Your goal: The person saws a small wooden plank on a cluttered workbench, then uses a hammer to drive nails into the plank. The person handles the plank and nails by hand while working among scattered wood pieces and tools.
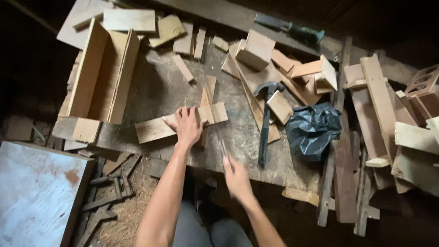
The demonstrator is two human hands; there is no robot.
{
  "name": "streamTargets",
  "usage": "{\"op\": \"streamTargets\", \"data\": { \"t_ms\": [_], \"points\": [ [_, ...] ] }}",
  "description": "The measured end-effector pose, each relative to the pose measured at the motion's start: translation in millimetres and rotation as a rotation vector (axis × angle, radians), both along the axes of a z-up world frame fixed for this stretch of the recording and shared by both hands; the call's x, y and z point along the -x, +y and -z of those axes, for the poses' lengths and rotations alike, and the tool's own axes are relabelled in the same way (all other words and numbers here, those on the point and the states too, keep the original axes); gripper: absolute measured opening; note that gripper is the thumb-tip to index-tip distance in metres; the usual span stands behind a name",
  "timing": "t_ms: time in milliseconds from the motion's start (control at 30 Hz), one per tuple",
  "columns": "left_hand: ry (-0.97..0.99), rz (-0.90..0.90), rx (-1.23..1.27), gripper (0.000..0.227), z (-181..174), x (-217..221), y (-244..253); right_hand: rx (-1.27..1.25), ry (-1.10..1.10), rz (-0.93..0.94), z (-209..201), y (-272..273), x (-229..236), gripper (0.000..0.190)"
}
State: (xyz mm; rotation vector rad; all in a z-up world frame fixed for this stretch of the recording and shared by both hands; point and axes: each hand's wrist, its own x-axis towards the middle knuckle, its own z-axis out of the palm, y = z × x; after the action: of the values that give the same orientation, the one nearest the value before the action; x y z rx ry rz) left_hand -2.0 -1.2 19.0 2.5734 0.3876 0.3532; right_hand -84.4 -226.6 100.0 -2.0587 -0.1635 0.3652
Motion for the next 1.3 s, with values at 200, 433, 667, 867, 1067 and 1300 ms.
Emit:
{"op": "streamTargets", "data": {
  "t_ms": [200,433,667,867,1067,1300],
  "points": [
    [0.011,0.017,-0.009,0.063,3.2,6.0,0.0,0.144,0.156,0.015,-6.1,2.4,-0.8,0.046],
    [0.011,-0.002,0.007,0.061,5.5,-4.5,3.7,0.105,0.149,0.02,-34.9,9.2,-13.0,0.047],
    [-0.083,0.023,0.012,0.064,16.6,-0.2,1.0,0.085,0.089,0.011,-15.3,7.3,-6.8,0.047],
    [0.033,-0.007,-0.008,0.064,10.6,4.4,-3.0,0.178,0.172,0.001,-2.0,5.4,-8.0,0.046],
    [0.052,-0.019,0.004,0.063,-3.8,-2.9,-0.9,-0.002,-0.095,-0.01,-2.7,5.5,-9.9,0.046],
    [0.043,-0.009,-0.023,0.061,6.0,7.3,-3.2,0.061,-0.017,-0.004,9.8,-8.7,-2.0,0.045]
  ]
}}
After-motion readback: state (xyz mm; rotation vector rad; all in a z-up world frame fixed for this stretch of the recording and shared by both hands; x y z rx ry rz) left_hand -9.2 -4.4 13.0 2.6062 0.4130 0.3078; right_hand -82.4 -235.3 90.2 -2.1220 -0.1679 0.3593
